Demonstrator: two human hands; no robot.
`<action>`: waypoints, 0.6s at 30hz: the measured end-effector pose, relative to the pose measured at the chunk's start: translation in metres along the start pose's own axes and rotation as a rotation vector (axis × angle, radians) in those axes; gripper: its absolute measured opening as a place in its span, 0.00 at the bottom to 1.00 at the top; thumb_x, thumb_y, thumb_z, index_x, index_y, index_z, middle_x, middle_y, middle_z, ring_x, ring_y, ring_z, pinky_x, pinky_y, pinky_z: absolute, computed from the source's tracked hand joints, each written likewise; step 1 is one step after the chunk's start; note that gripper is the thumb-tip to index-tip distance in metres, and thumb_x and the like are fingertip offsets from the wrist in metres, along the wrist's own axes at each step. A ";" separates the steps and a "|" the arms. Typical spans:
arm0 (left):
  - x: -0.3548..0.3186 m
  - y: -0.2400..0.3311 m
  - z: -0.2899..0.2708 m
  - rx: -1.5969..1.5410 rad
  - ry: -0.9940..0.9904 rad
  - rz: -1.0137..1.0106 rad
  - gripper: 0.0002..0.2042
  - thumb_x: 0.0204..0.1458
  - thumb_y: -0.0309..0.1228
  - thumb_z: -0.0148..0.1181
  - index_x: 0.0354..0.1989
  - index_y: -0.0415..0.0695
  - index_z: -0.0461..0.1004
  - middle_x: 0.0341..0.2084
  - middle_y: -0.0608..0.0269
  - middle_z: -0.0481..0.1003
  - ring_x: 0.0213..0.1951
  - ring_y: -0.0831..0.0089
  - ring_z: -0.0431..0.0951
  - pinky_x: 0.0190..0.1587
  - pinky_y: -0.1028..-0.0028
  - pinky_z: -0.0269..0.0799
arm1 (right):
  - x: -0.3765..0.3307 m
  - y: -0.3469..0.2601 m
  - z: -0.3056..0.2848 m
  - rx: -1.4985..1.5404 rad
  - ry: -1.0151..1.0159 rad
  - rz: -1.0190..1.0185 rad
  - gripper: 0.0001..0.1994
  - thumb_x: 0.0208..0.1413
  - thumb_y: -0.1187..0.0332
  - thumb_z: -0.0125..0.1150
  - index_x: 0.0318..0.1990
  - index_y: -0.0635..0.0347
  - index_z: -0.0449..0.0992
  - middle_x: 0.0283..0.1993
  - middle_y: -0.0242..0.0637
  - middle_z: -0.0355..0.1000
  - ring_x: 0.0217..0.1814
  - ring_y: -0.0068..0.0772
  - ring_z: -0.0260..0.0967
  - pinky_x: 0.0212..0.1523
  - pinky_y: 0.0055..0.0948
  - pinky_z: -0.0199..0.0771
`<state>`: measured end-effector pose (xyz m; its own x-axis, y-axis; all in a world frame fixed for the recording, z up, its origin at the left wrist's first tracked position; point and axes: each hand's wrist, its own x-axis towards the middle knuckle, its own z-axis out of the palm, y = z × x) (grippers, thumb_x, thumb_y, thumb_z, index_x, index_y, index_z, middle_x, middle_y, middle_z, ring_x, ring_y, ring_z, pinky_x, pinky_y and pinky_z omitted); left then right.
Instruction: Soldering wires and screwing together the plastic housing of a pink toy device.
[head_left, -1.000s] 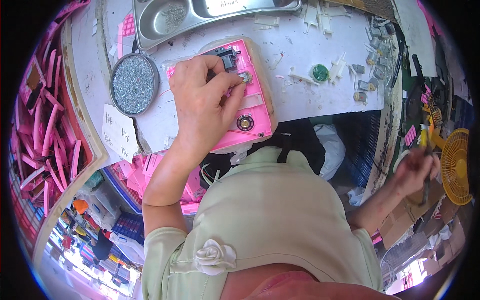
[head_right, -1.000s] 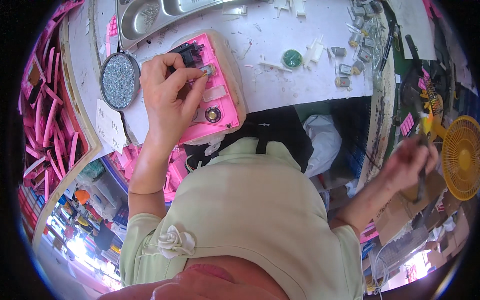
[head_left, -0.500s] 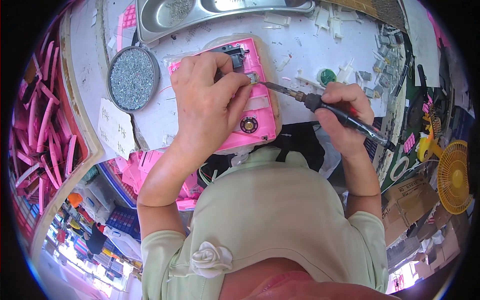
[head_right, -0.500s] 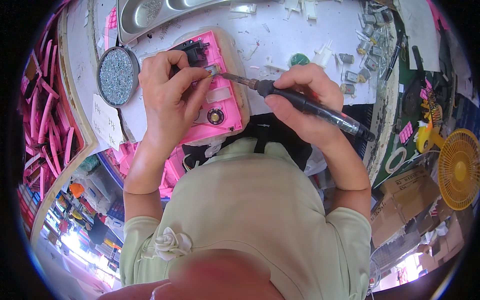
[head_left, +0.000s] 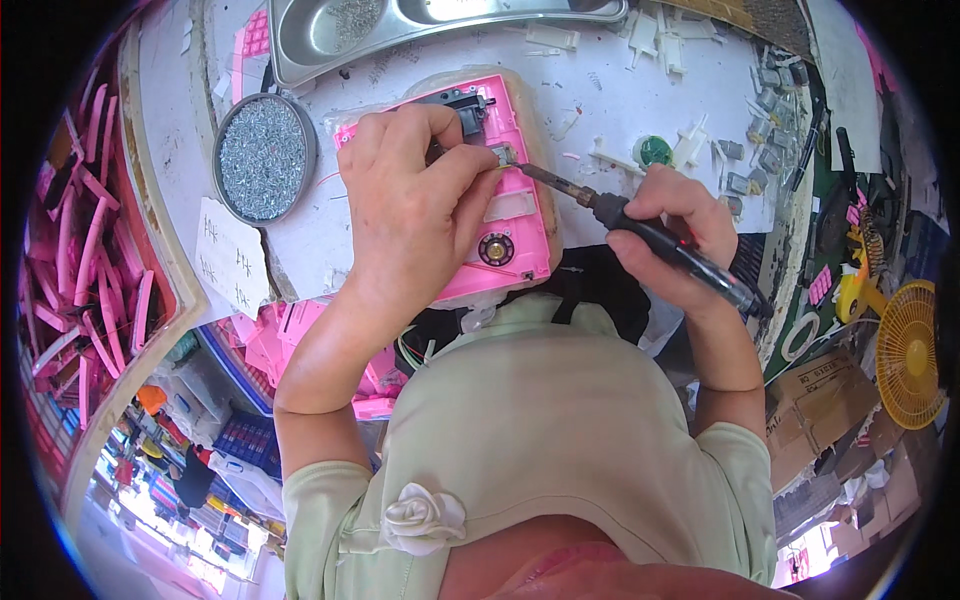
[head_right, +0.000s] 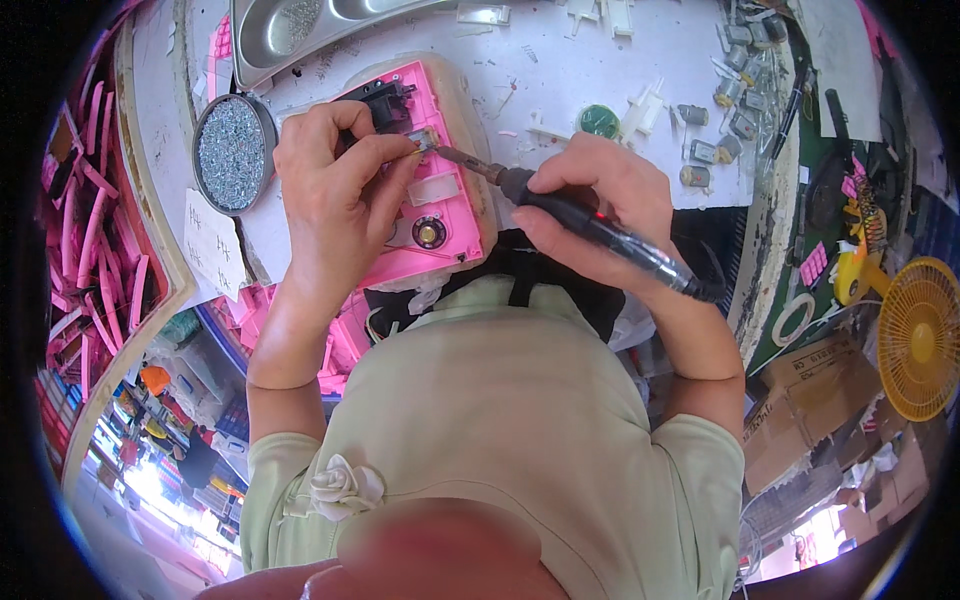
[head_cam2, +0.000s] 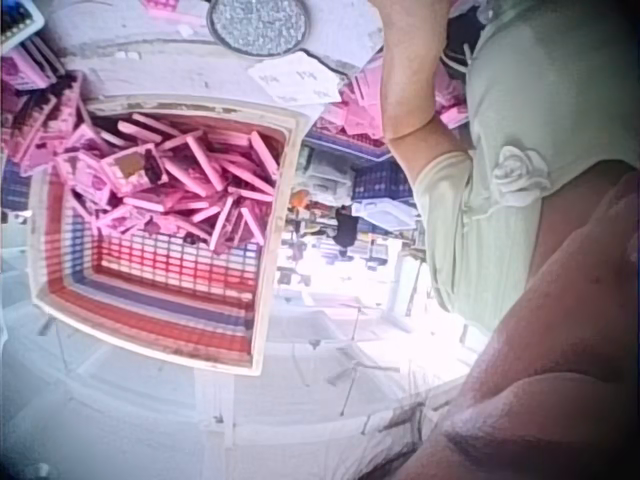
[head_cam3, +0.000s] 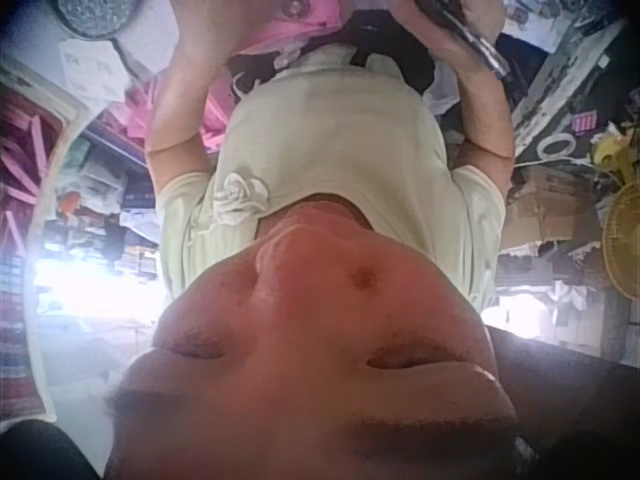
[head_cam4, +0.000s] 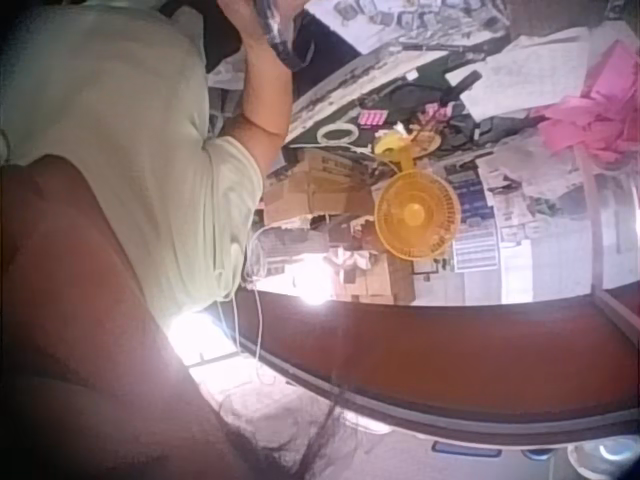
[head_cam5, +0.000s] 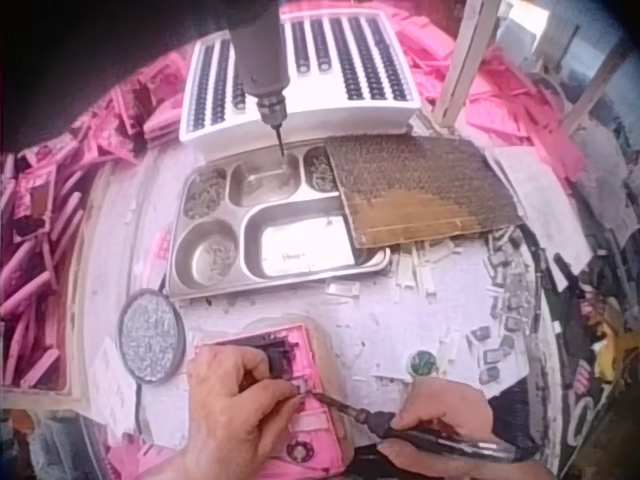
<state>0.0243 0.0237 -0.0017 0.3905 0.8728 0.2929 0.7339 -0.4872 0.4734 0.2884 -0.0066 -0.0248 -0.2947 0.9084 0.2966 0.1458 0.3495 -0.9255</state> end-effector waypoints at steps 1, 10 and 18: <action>-0.001 0.000 0.000 0.004 0.000 -0.002 0.08 0.42 0.29 0.73 0.31 0.49 0.82 0.37 0.66 0.72 0.41 0.61 0.69 0.44 0.61 0.61 | 0.000 0.001 0.000 -0.030 -0.012 -0.044 0.16 0.48 0.76 0.77 0.42 0.60 0.75 0.31 0.34 0.74 0.26 0.25 0.67 0.26 0.24 0.66; -0.001 0.001 0.001 0.018 0.006 -0.003 0.08 0.41 0.29 0.73 0.31 0.49 0.82 0.37 0.66 0.72 0.42 0.61 0.69 0.45 0.61 0.61 | -0.004 0.003 -0.010 -0.007 0.060 -0.148 0.16 0.47 0.77 0.77 0.41 0.62 0.75 0.29 0.34 0.74 0.24 0.26 0.65 0.22 0.25 0.60; -0.002 0.003 0.000 0.038 0.007 0.001 0.08 0.41 0.29 0.73 0.32 0.49 0.82 0.37 0.67 0.73 0.41 0.63 0.71 0.44 0.62 0.61 | -0.004 0.002 -0.012 -0.010 0.067 -0.128 0.17 0.46 0.78 0.77 0.42 0.63 0.75 0.29 0.34 0.73 0.24 0.24 0.64 0.21 0.23 0.58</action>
<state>0.0255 0.0207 -0.0009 0.3871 0.8721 0.2993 0.7540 -0.4862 0.4416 0.3015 -0.0066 -0.0251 -0.2475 0.8695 0.4274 0.1203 0.4653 -0.8769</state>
